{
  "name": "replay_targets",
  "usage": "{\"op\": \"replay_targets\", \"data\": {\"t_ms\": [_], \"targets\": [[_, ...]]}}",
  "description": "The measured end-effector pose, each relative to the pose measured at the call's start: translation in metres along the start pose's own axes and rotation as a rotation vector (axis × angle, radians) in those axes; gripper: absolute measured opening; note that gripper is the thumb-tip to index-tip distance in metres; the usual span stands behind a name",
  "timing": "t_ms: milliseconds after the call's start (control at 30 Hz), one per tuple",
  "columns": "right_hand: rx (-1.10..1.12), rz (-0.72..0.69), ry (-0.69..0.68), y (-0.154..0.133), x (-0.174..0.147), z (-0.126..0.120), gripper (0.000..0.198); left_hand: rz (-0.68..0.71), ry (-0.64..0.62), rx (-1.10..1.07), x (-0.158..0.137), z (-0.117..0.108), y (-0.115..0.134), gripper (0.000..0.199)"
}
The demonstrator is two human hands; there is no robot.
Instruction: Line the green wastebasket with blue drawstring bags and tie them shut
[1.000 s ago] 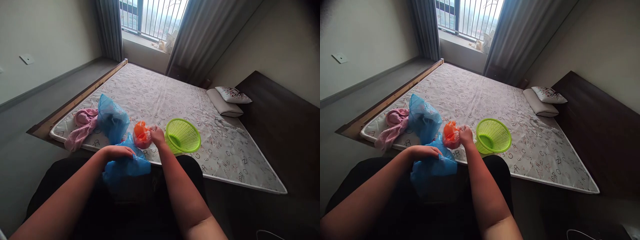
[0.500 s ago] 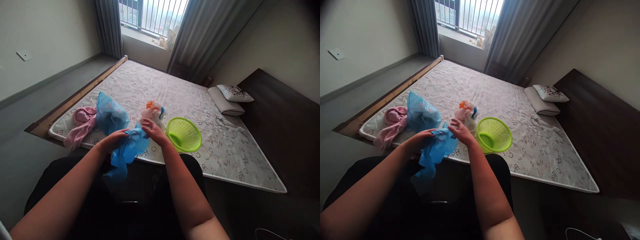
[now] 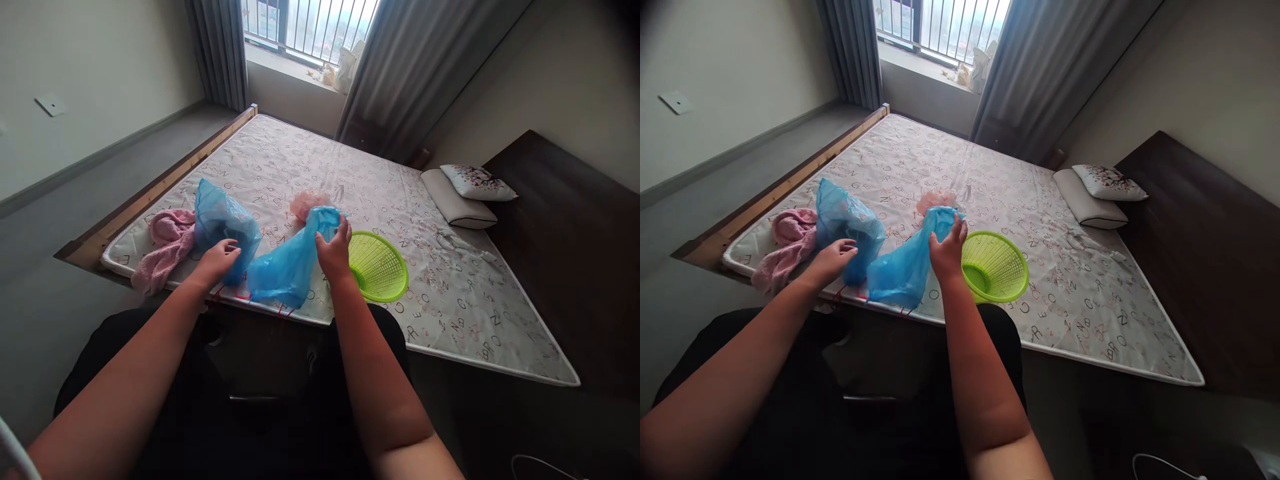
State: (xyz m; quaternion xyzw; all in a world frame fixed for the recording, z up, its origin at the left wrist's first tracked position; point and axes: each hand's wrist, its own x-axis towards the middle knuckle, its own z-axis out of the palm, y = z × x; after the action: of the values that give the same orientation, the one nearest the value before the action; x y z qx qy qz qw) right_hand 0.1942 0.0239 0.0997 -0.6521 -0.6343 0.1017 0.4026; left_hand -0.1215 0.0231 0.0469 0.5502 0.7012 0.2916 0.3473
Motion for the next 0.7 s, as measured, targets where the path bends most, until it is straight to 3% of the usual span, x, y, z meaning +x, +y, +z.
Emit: {"op": "replay_targets", "data": {"t_ms": [100, 167, 233, 333, 400, 500, 600, 700], "targets": [[-0.067, 0.118, 0.035, -0.014, -0.009, -0.001, 0.085, -0.115, -0.078, 0.270, 0.013, -0.009, -0.026, 0.042], [-0.130, 0.108, -0.042, -0.029, -0.019, 0.002, 0.079, -0.156, -0.177, 0.398, 0.015, -0.005, -0.041, 0.037], [-0.177, 0.065, -0.206, -0.045, -0.031, 0.008, 0.070, -0.175, -0.253, 0.457, 0.014, 0.006, -0.053, 0.037], [-0.212, -0.063, -0.512, -0.060, -0.049, 0.019, 0.059, -0.190, -0.264, 0.468, 0.007, 0.026, -0.063, 0.046], [-0.230, -0.150, -0.646, -0.062, -0.060, 0.026, 0.054, -0.179, -0.240, 0.457, 0.003, 0.033, -0.064, 0.046], [-0.241, -0.212, -0.755, -0.056, -0.068, 0.033, 0.047, -0.149, -0.230, 0.430, 0.001, 0.035, -0.058, 0.025], [-0.204, -0.229, -0.789, -0.050, -0.066, 0.034, 0.043, -0.144, -0.233, 0.409, 0.005, 0.031, -0.048, 0.010], [-0.156, -0.231, -0.782, -0.047, -0.059, 0.032, 0.039, -0.148, -0.167, 0.283, 0.007, 0.031, -0.041, 0.011]]}}
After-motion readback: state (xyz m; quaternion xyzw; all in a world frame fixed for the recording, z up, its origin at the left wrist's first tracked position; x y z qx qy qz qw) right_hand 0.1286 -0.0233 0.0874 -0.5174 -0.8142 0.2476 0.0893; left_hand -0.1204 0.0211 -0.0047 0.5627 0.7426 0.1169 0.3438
